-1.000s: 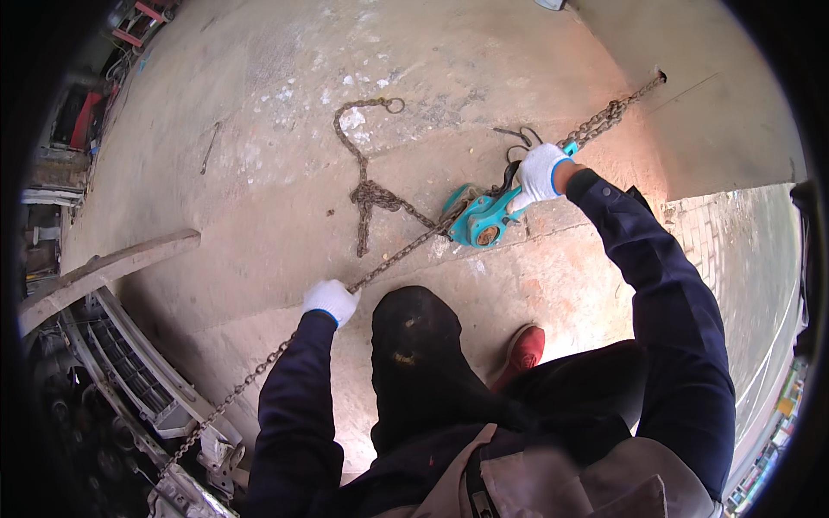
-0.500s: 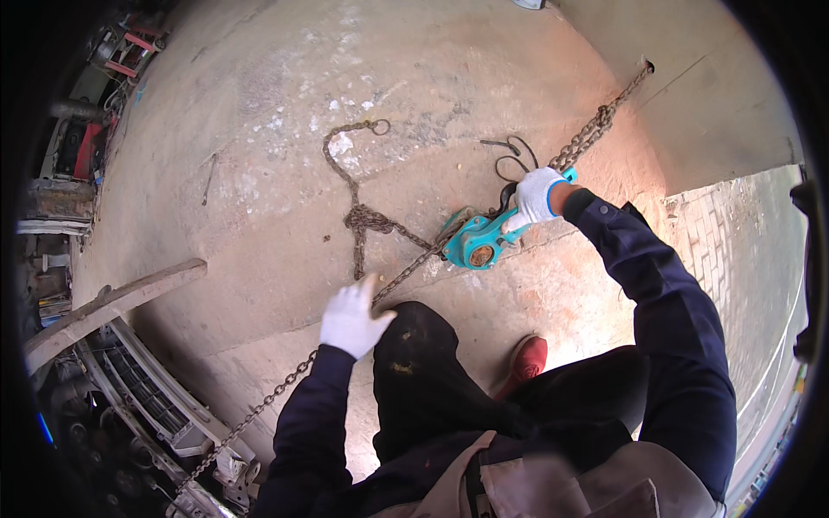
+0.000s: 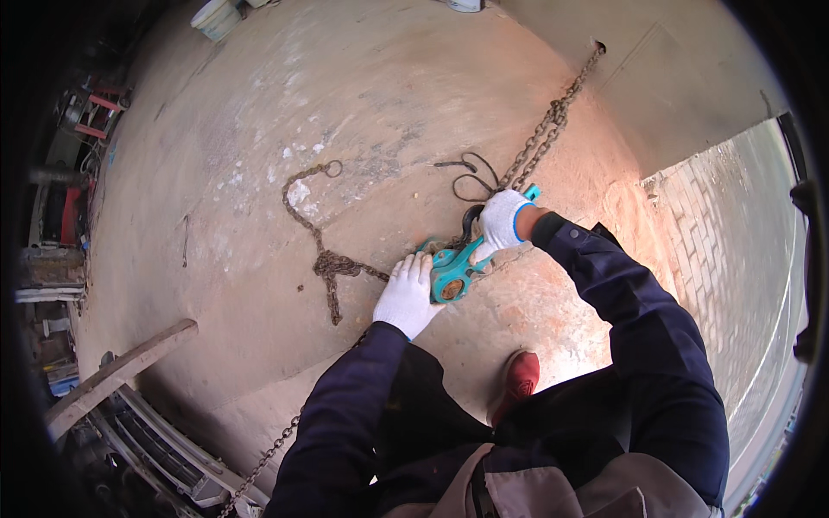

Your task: The person attaches a chain hoist to a silver car's engine bay, then repeatedly pulls the hoist handle to tighten the chain and lift the engine. The person adjusts the chain and hoist position several times during the process.

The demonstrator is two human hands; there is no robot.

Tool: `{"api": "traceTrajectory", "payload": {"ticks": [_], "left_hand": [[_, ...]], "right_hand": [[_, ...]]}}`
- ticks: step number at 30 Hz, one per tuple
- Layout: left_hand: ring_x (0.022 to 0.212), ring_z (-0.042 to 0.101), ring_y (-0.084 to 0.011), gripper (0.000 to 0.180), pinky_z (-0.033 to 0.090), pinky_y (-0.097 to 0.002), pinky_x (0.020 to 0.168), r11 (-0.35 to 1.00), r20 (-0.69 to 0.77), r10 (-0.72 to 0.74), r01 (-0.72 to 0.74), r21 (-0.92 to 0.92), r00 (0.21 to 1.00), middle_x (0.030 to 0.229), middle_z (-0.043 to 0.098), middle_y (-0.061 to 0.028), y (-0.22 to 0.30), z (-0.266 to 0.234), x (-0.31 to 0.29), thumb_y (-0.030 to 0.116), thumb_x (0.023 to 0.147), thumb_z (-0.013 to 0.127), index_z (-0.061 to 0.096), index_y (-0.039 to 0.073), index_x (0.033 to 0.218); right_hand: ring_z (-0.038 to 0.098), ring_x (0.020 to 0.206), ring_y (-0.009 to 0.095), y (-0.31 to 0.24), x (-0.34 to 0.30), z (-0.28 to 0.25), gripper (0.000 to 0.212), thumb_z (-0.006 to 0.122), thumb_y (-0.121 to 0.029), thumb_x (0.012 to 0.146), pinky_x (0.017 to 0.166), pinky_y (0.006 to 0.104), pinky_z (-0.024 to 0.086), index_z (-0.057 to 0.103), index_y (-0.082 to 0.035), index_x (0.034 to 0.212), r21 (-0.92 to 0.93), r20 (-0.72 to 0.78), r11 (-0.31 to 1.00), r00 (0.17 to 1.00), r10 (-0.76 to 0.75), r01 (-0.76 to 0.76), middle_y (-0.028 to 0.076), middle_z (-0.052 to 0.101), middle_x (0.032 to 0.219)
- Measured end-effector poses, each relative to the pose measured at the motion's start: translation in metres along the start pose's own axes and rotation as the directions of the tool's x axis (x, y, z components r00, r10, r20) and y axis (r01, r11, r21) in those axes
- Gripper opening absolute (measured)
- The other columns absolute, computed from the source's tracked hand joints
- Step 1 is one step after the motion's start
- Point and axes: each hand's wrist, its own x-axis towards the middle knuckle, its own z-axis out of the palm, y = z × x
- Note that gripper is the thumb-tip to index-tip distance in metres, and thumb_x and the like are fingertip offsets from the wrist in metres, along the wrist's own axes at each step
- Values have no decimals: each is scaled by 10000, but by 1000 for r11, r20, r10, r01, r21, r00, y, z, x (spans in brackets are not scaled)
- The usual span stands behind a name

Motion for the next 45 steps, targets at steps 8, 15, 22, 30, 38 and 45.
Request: {"api": "traceTrajectory", "payload": {"ticks": [8,15,22,30,38,45], "left_hand": [[1507,430,-419,970,373,-472,1260,969,5,-98,97,-226,995,1594,455,-311,-7,1,-1,410,866,850,380,-101,1543],[1526,412,-392,988,372,-442,1265,962,54,-33,46,-268,998,1631,430,-273,-24,-1,-9,351,863,855,334,-59,1596],[1509,441,-399,1018,394,-445,1246,939,247,-130,199,-281,960,1644,416,-279,-35,-26,-14,299,875,830,256,-32,1647],[1246,612,-420,686,507,-491,1055,915,-401,-326,179,-361,856,1328,652,-251,23,-26,-135,222,897,791,526,-19,1482],[1161,722,-389,901,569,-482,983,762,71,-436,410,-501,897,1332,698,-264,101,-34,-185,271,935,773,288,-38,1628],[1022,705,-507,938,567,-561,889,493,354,-516,609,-621,780,1147,711,-347,88,-43,-181,222,906,703,191,-9,1657]], "right_hand": [[721,779,414,-14,-19,59,827,638,-885,757,706,528,541,721,-63,737,89,-543,994,834,98,-59,187,696,730],[713,973,450,-81,-45,115,709,671,-717,884,926,538,533,732,-13,947,437,-445,826,712,543,-357,252,733,940],[741,1016,469,-144,-44,153,830,467,-744,1012,907,529,566,734,34,1123,757,69,361,615,786,-545,325,750,1040],[701,672,348,-258,-20,171,864,324,-766,1052,610,478,543,731,-3,1032,791,529,-595,646,550,-142,223,710,799],[641,646,302,-282,-29,81,698,375,-728,1068,560,472,522,640,-82,1057,516,465,-829,741,484,218,141,666,828],[678,697,306,-304,-13,85,699,415,-675,1084,608,480,551,691,-33,1058,460,483,-802,650,586,381,158,700,866]]}}
